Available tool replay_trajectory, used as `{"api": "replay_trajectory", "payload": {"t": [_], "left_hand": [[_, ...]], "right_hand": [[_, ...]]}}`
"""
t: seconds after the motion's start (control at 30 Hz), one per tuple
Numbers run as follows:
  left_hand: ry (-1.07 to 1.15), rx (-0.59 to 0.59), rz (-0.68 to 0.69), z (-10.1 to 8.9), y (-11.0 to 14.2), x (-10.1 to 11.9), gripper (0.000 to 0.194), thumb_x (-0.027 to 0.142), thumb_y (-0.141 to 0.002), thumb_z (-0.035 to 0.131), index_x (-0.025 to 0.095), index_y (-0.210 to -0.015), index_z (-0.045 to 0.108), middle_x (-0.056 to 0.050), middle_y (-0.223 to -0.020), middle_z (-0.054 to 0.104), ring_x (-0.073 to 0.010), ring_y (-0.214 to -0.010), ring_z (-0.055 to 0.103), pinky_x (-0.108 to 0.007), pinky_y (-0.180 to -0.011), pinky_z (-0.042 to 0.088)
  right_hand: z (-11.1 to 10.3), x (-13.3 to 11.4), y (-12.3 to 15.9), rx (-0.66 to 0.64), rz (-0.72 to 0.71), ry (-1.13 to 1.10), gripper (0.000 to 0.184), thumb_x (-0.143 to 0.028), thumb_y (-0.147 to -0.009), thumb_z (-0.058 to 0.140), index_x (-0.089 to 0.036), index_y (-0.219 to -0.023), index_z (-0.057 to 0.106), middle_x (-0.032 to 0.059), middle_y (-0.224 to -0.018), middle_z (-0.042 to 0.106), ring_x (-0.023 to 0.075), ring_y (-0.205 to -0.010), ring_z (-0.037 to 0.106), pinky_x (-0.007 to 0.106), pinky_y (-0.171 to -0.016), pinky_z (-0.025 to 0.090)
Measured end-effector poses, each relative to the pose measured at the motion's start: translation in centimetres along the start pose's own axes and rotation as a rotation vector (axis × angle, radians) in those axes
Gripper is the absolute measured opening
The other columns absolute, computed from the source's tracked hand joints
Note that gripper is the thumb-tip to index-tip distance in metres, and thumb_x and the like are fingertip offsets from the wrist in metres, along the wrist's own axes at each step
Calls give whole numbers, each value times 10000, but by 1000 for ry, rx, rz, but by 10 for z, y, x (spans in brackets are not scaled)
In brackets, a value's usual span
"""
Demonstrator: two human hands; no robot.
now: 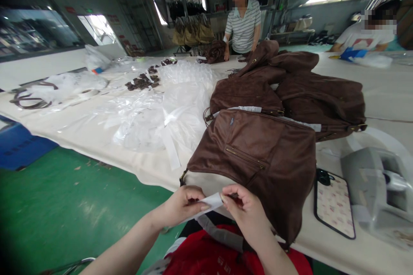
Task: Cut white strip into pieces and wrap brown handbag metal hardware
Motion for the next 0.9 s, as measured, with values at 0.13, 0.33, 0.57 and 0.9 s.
{"api": "replay_trajectory", "payload": {"t": [0.13, 0.33, 0.57, 0.9], "left_hand": [[4, 24, -11, 11, -16, -3, 441, 473, -905, 505, 135, -631, 577, 26, -606, 401, -94, -594, 359, -219, -549, 296], [-25, 20, -38, 12, -26, -2, 460, 494, -918, 454, 152, -624, 545, 15, -638, 405, -104, -598, 376, -227, -547, 306], [-109, 108, -25, 16, -36, 8, 436, 406, -927, 428, 161, -577, 513, 2, -626, 432, -120, -611, 412, -235, -584, 351], [-271, 106, -78, 17, -53, 9, 359, 345, -896, 450, 165, -622, 594, -3, -661, 526, -129, -637, 474, -222, -601, 350]], "right_hand": [[2, 0, -1, -7, -62, 153, 369, -498, -896, 506, -247, -1100, 684, 71, -1124, 703, 239, -1034, 650, 329, -895, 518], [-22, 9, 2, 104, -55, 123, 500, -568, -929, 391, -271, -1265, 611, 69, -1293, 626, 251, -1149, 596, 385, -1005, 466], [-6, 24, -2, 25, 4, -76, 639, -661, -896, 373, -265, -1374, 523, 64, -1450, 488, 248, -1354, 409, 405, -1101, 365], [-23, 52, -35, 142, 247, -456, 788, -758, -820, 390, -215, -1382, 494, 154, -1281, 618, 279, -1057, 651, 388, -765, 579]]}}
Point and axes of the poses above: each hand's wrist, its own y-axis away from the middle knuckle, its own z-axis out of the palm, x = y × z, the point moved 6 cm from there along -y, towards the middle knuckle
